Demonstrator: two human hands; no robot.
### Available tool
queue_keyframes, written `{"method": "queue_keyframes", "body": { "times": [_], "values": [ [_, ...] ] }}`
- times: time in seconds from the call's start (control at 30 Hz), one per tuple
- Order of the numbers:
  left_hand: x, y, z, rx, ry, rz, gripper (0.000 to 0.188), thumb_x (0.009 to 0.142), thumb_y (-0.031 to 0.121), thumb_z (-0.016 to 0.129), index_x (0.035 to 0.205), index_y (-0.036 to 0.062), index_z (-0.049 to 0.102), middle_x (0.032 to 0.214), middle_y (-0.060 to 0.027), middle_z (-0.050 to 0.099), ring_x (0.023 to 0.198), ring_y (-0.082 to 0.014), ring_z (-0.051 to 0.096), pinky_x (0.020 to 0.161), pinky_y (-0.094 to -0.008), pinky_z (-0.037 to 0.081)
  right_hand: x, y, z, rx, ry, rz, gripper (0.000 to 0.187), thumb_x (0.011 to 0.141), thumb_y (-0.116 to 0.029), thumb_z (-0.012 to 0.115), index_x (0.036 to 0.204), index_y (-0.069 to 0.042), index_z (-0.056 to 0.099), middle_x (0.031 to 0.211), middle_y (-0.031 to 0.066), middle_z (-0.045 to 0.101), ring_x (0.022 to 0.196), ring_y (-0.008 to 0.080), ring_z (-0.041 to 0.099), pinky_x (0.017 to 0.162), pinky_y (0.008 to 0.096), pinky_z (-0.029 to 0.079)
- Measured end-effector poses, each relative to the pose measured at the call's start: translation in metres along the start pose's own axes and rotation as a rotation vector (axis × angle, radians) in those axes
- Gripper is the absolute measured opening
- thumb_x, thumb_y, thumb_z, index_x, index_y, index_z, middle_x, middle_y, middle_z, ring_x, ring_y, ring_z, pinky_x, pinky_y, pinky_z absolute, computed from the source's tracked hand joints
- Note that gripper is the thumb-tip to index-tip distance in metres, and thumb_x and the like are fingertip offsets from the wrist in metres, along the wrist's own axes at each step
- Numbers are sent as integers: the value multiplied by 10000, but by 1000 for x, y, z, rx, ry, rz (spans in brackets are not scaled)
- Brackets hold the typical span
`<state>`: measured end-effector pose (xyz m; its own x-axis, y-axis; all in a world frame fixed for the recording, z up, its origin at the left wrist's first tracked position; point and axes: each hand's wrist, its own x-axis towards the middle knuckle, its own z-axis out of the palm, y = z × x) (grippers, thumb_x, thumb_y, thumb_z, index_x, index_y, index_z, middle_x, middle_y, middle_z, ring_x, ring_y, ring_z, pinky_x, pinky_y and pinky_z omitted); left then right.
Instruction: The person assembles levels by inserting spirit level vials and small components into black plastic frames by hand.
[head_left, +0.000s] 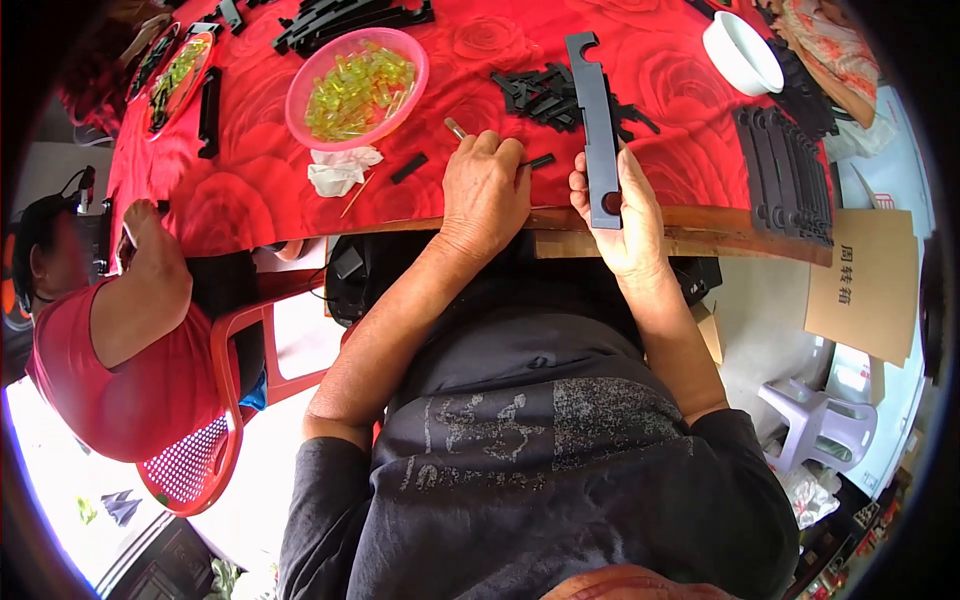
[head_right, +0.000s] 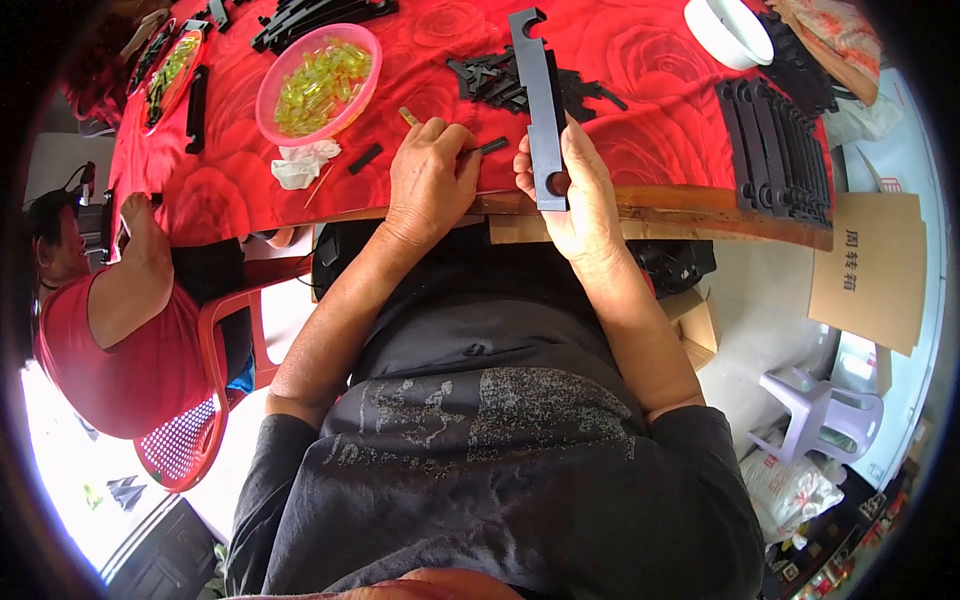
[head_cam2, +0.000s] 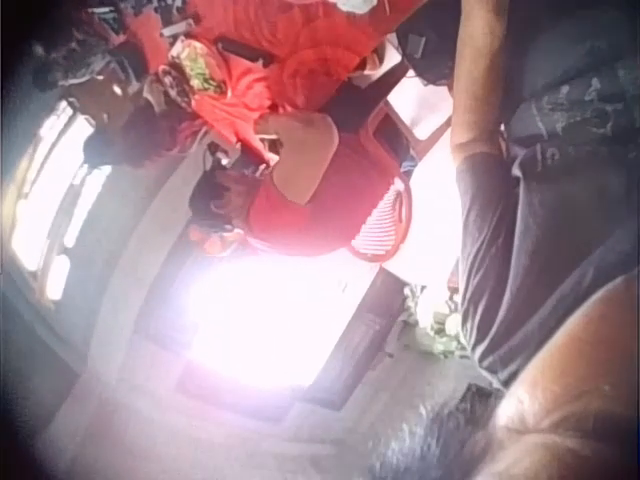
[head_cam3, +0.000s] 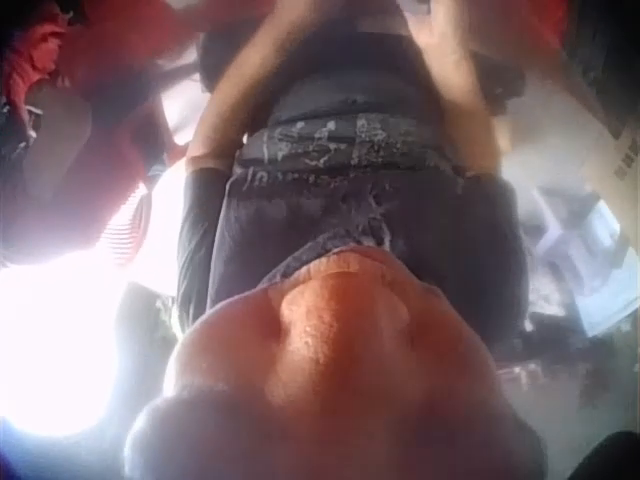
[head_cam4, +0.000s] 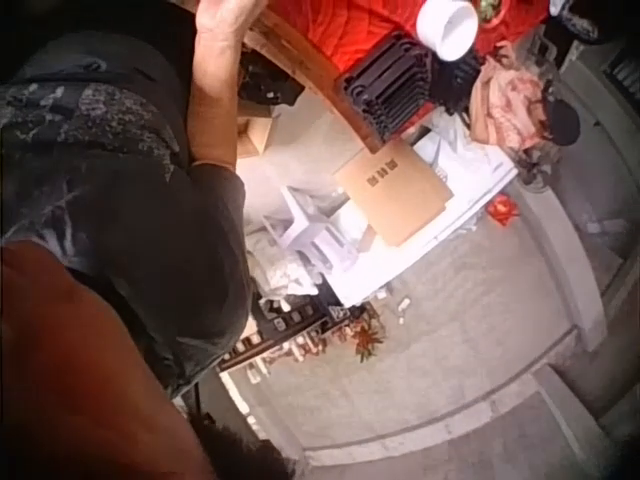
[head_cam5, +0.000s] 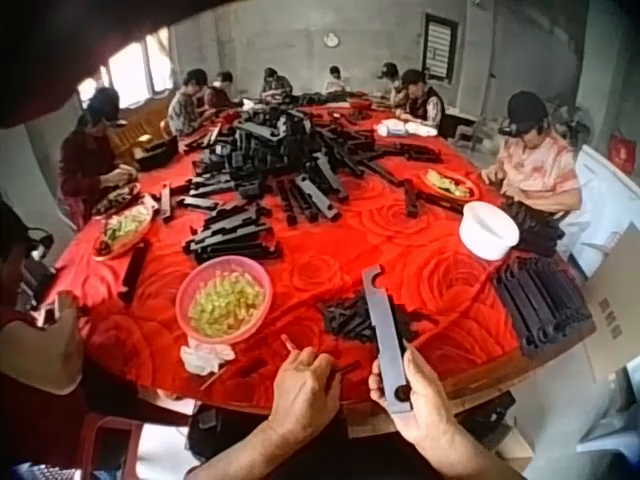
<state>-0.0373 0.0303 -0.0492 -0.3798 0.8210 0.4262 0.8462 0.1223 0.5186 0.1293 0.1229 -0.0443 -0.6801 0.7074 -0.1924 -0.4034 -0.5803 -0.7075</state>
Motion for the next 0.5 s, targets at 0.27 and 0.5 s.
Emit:
{"method": "queue_keyframes", "body": {
  "times": [0.27,0.5],
  "values": [
    [0,-10,-20,-3,55,1,89,795,63,727,838,31,657,800,-129,627,792,-352,622,708,-449,505,3,8,6,-133,-11,-57,489,1060,-381,498,1410,-41,487,1073,91,661,929,199,677,766,311,559],
    [47,-50,-73,-60,288,-49,65,838,94,691,839,29,697,811,-158,675,762,-349,662,707,-447,524,8,8,12,-174,26,40,436,1014,-276,614,1375,-50,523,1119,84,679,949,194,699,823,327,588]
  ]
}}
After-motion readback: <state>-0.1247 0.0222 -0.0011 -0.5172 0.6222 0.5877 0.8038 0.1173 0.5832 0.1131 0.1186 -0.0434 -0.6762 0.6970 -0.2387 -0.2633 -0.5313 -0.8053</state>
